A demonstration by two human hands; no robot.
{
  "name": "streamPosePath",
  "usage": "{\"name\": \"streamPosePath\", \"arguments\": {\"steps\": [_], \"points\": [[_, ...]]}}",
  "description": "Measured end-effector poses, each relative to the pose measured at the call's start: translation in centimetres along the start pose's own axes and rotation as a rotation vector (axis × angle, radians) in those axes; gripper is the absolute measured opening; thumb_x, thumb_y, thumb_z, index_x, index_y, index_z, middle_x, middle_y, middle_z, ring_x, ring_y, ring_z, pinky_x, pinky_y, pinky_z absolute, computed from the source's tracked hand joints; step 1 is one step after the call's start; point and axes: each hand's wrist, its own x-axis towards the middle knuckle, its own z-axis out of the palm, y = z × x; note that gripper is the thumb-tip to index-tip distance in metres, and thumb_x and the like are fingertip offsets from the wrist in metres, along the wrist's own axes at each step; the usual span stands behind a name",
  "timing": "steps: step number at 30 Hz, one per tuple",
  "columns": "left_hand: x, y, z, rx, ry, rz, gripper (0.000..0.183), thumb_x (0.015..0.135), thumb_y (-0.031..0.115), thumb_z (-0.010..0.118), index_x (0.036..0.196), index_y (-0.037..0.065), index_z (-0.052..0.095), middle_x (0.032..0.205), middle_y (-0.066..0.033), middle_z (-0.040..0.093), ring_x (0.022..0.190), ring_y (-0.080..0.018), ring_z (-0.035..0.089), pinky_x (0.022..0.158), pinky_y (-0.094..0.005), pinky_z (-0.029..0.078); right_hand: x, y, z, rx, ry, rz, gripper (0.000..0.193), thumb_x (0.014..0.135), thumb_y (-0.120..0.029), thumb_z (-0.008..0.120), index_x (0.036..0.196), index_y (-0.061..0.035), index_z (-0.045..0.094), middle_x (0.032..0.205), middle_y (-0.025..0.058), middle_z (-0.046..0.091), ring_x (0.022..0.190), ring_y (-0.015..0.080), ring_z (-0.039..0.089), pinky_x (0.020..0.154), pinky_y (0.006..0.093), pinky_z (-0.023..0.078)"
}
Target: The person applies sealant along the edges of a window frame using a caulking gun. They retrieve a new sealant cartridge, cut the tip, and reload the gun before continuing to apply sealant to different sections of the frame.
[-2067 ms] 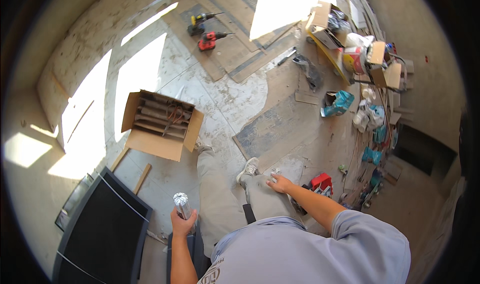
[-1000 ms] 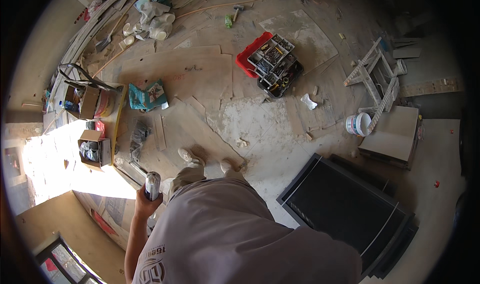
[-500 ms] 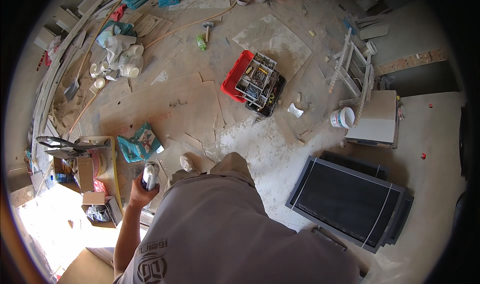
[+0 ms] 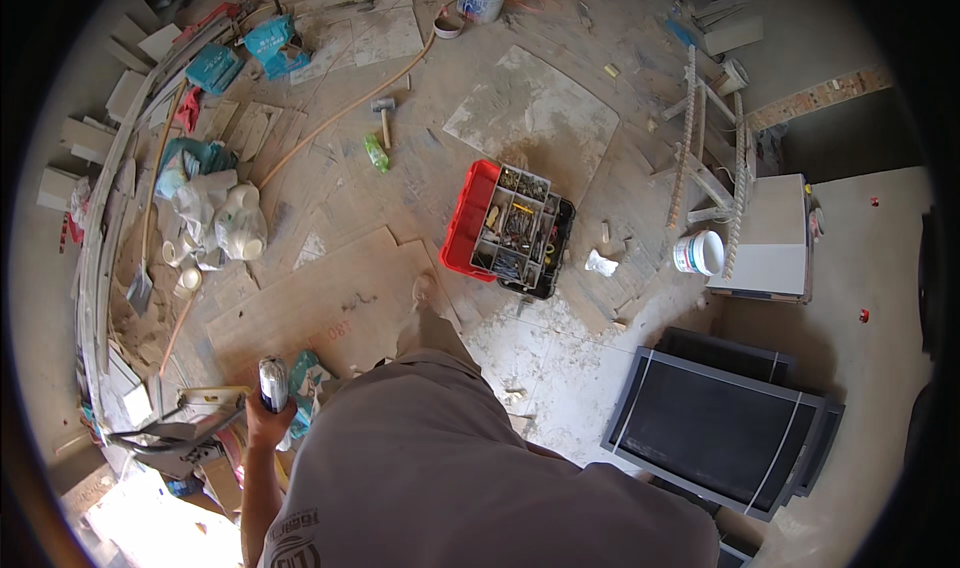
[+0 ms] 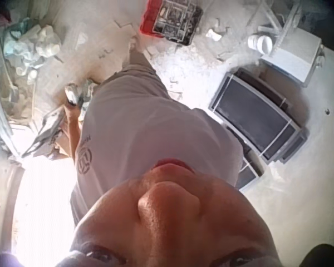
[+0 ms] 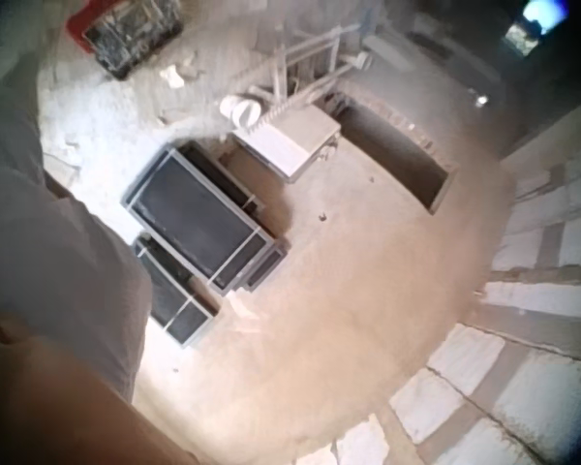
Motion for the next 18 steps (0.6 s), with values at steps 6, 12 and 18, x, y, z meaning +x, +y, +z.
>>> {"name": "streamPosePath", "arguments": {"steps": [6,12,18], "points": [[10.1,6.7,-1.1,-0.103,0.086,-0.039,0.033,0.073,0.011,0.079,0.101,-0.001,0.066,0.078,-0.0084,0.067,0.068,-0.0157,0.061,0.067,-0.0367,0.053,6.0,-12.8,-2.7,0.021,-0.008,-0.062,0.030,0.085,-0.034,0.071,0.093,-0.0060,0.077,0.099,0.0160,0.076,0.096,0.0325,0.071,0.082,0.0448,0.055],[26.4,9.4,-1.1,-0.158,-0.062,-0.093,0.022,0.076,0.012,0.077,0.084,0.003,0.058,0.064,0.0011,0.053,0.056,-0.0087,0.046,0.051,-0.0313,0.041,11.9,-24.1,-4.3,-0.085,-0.006,-0.095,0.028,0.085,-0.032,0.072,0.092,-0.0061,0.077,0.099,0.0162,0.076,0.096,0.0330,0.071,0.082,0.0453,0.056],[48.4,16.0,-0.5,-0.208,-0.343,0.108,0.024,0.078,0.011,0.079,0.089,0.001,0.061,0.069,-0.0012,0.060,0.060,-0.0090,0.053,0.055,-0.0311,0.045,15.0,-38.5,-7.8,0.066,0.251,0.089,0.022,0.091,-0.018,0.061,0.095,-0.0027,0.075,0.103,0.0149,0.077,0.100,0.0286,0.073,0.083,0.0431,0.058]]}}
